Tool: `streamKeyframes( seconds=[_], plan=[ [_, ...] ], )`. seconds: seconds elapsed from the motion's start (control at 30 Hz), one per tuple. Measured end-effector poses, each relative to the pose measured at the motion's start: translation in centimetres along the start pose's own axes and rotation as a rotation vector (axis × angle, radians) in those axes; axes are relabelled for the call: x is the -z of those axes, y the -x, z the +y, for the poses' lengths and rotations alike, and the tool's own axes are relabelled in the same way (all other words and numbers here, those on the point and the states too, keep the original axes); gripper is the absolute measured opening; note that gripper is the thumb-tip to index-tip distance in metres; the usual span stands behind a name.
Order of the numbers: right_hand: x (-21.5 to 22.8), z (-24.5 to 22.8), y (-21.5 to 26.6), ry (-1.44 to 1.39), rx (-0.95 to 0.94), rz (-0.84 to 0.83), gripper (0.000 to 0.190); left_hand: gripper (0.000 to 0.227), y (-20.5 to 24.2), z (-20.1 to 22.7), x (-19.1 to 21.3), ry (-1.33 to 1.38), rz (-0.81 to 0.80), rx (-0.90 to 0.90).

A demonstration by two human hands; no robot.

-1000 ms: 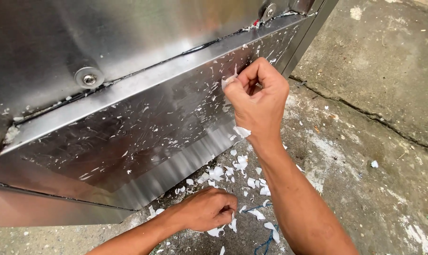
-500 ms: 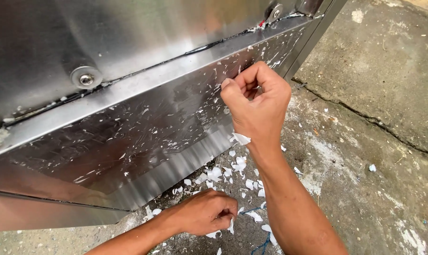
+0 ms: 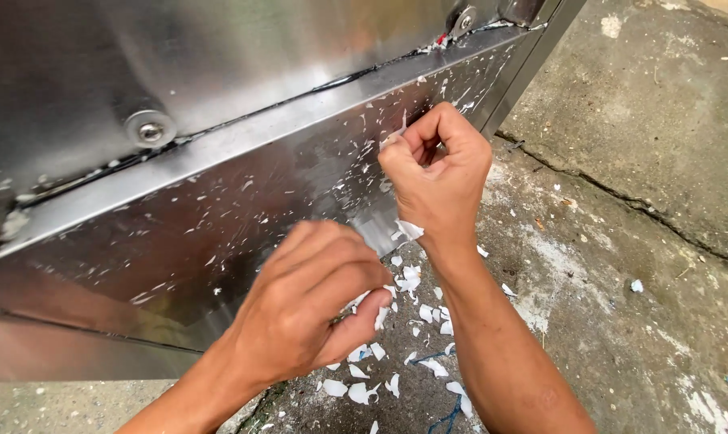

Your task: Peeling off small fragments of protective plastic film from a stainless steel appliance using fingers.

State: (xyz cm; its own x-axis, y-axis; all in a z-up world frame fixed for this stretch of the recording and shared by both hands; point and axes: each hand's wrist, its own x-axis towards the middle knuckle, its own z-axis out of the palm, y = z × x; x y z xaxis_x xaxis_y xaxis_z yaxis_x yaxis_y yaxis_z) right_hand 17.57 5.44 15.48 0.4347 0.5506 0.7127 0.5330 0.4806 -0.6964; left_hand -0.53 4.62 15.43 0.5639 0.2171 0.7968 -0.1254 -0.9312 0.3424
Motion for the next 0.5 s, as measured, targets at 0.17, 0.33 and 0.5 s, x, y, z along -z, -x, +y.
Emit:
streamKeyframes(
  seconds=[0.17, 0.33, 0.5],
  plan=[
    [1.0, 1.1, 1.0, -0.103, 0.027, -0.057, 0.016, 0.009, 2.0, 0.8, 1.4, -0.658, 0.338, -0.086],
    [-0.1, -1.1, 2.6, -0.106, -0.006, 0.115, 0.012, 0.034, 4.2, -0.6, 2.5, -1.025, 0.245, 0.068],
    [-0.9, -1.6, 2.3, 0.039, 0.096, 0.109, 0.019, 0.033, 4.0, -1.0, 2.7, -1.156, 0.202, 0.057]
  ],
)
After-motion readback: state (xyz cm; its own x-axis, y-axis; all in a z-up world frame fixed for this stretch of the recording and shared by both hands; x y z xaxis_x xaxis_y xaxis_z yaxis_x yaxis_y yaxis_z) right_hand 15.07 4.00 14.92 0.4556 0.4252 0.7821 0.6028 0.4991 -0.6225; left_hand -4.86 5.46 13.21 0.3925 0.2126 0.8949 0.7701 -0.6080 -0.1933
